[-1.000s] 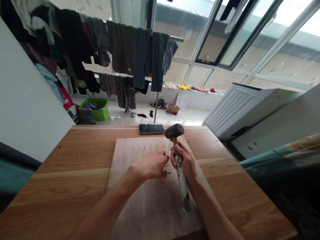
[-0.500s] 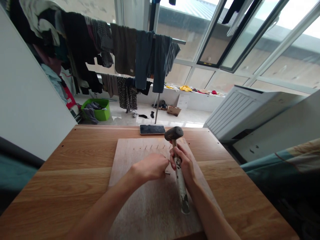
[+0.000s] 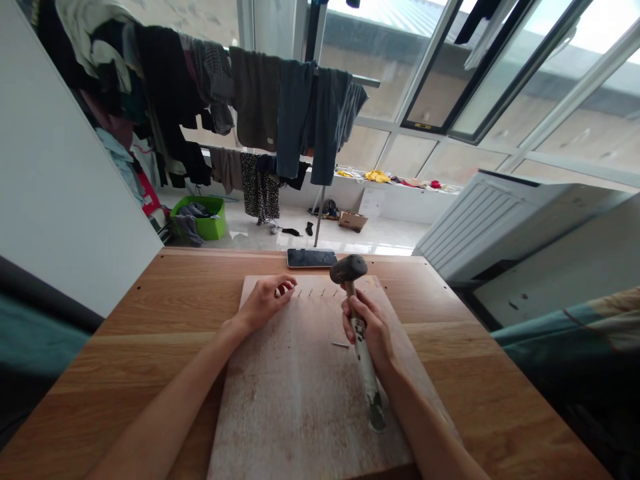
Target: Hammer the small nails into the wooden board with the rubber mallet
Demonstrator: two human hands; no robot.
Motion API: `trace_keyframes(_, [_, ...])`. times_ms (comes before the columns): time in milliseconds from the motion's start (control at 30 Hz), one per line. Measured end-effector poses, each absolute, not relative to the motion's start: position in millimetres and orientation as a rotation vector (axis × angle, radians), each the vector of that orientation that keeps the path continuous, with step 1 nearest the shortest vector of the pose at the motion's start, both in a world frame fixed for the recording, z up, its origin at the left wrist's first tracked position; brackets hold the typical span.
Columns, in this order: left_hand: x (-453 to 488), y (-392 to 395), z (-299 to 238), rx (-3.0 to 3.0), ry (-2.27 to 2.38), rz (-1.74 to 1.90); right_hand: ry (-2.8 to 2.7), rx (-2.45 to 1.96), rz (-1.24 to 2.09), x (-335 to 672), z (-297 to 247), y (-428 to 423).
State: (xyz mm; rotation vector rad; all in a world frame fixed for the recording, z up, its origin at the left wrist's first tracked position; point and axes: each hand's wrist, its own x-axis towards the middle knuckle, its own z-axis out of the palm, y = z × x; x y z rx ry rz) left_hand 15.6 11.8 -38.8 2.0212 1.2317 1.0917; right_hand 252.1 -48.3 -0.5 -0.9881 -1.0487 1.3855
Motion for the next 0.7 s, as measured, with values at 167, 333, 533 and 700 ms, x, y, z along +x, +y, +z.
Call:
trace_keyframes(167, [13,8,-34,2.063,1.257,1.062,-1.059,-0.996,1.373,249,4,-50])
trace_keyframes(333, [10,7,-31,2.062,1.257,1.033,-1.071,-0.999,1.381,248,7,-52])
trace_keyframes(533, [9,9,-33,2.016,1.282,1.044,-1.211,-1.030,1.420,235,8,-54])
trace_keyframes(700, [9,10,-36,2.004,1.302,1.065,-1.309,-1.006,1.489,215,12,-54])
